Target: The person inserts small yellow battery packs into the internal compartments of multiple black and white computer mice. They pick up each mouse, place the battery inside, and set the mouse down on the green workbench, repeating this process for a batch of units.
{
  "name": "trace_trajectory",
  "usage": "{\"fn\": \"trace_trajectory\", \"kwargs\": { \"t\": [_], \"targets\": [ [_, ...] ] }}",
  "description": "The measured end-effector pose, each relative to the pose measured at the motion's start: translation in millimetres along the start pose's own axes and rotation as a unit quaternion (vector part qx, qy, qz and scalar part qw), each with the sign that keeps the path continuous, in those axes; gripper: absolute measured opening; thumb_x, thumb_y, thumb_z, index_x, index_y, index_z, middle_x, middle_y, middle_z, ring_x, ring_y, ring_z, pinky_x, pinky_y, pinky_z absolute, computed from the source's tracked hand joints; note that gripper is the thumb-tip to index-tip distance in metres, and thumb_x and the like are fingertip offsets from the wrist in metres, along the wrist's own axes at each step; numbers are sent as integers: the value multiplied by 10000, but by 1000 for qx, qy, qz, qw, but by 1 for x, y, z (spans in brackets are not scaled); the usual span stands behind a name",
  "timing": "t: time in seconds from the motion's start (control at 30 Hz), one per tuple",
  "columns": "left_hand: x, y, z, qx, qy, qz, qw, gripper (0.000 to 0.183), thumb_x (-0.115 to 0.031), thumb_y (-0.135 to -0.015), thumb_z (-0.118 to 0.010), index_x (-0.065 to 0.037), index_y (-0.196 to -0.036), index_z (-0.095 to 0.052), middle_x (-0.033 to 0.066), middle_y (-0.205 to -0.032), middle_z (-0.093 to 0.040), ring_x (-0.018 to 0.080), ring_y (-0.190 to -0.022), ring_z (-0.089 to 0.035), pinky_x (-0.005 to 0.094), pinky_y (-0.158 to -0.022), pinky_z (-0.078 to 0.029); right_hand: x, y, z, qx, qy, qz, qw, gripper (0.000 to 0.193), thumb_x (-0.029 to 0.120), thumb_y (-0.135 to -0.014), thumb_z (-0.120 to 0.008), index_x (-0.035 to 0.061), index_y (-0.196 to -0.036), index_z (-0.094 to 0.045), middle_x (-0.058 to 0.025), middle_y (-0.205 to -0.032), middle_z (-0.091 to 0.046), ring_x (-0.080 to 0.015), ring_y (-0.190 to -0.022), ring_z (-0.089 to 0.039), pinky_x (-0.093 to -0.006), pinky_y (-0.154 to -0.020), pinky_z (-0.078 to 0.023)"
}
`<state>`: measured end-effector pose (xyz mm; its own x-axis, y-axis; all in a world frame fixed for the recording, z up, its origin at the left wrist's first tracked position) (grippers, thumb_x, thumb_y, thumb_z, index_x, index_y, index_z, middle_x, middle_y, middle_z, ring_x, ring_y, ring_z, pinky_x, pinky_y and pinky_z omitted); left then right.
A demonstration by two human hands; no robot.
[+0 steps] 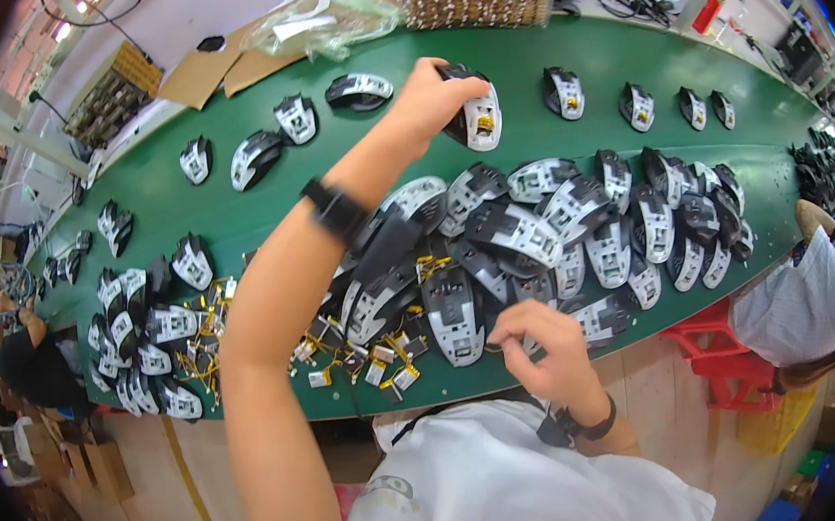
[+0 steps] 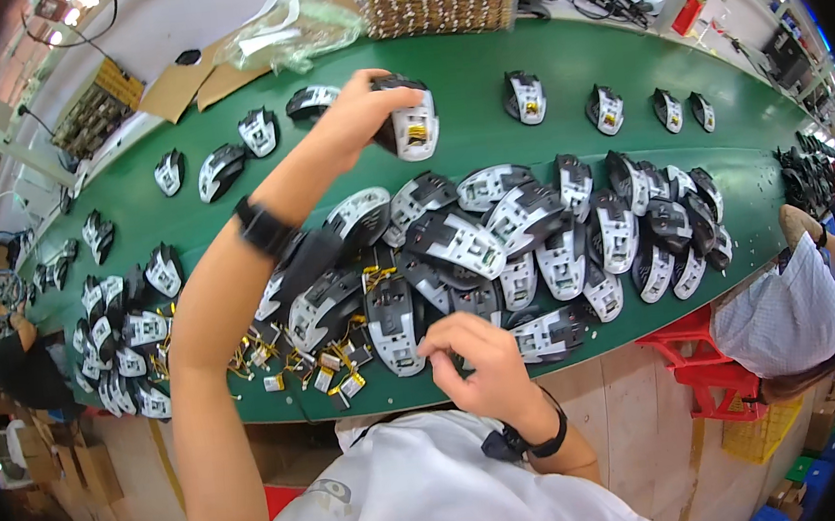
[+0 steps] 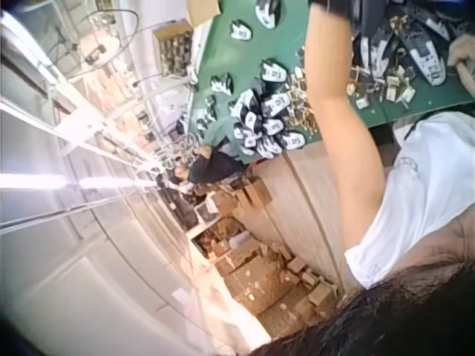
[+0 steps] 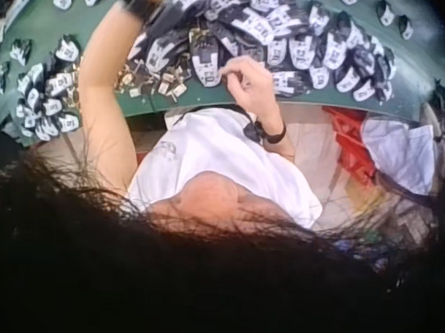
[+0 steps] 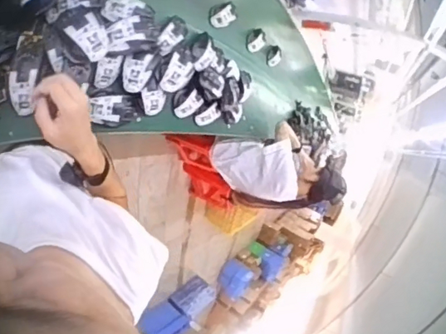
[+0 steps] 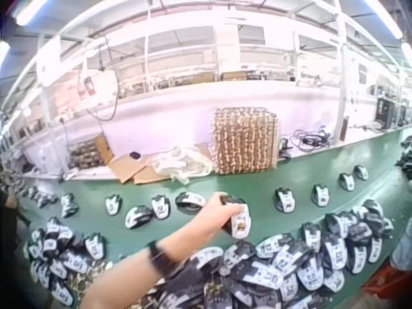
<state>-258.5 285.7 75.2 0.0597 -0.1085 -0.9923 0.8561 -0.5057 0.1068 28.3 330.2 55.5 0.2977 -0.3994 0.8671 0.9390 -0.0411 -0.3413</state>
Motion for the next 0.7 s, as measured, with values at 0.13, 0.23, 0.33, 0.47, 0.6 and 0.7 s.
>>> {"fn": "trace_trajectory", "kwargs": {
  "t": [0.13, 0.23, 0.33, 0.47, 0.6, 0.7],
  "targets": [
    [69, -116, -48, -1, -101, -12, 995, 681, -166, -733, -811, 98, -1234, -432, 186, -1018, -640, 235, -957, -654, 385, -794, -549, -7, 18, 13, -16, -12, -42, 999, 155, -45, -797, -617, 8, -926, -685, -98, -792, -682, -186, -653, -644, -280, -599, -515],
    [62, -113, -69, -46, -447, -99, 888, 661, -397, -792, -714, 76, -1204, -505, 243, -1110, -617, 398, -1062, -599, 454, -932, -482, -10, 26, 17, -25, -13, -79, 996, 176, -5, -850, -622, 15, -1006, -701, -65, -725, -687, -170, -648, -650, -277, -600, -507],
    [48, -109, -75, -65, -649, -217, 726, 583, -491, -877, -557, 27, -1137, -615, 210, -1158, -603, 394, -1112, -551, 498, -928, -453, -19, 26, 22, -33, -13, -83, 996, 170, 2, -855, -627, 13, -1009, -699, -67, -741, -697, -163, -638, -646, -277, -611, -500],
    [84, -132, -20, -164, -653, -95, 734, 660, -558, -885, -515, -12, -1256, -542, 235, -1288, -527, 409, -1164, -517, 498, -954, -427, -22, 19, 12, -63, -122, -113, 984, 194, 17, -843, -675, 3, -1035, -692, -77, -763, -708, -155, -642, -660, -256, -610, -494],
    [95, -124, -25, -110, -662, -8, 741, 779, -580, -827, -601, -23, -1346, -436, 309, -1339, -448, 456, -1210, -481, 508, -982, -416, -25, 15, 10, -78, -97, -93, 988, 212, 16, -816, -708, -4, -1026, -693, -76, -749, -706, -151, -646, -666, -244, -598, -492],
    [92, -127, -25, -108, -643, 6, 758, 805, -541, -784, -670, 1, -1333, -435, 348, -1298, -463, 494, -1191, -483, 518, -969, -429, -18, 12, 10, -82, -48, -30, 995, 204, 18, -789, -737, -9, -987, -696, -77, -748, -704, -146, -627, -648, -250, -585, -491]
  ]
}}
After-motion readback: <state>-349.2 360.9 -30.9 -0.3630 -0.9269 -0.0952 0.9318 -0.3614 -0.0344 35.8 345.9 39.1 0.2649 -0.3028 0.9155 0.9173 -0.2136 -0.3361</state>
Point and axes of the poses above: each hand's wrist, its own y-axis away from the middle knuckle, its own z-axis out of the back of the hand, x = y × z, the point moved 4 cm from there along -y, towards the middle knuckle
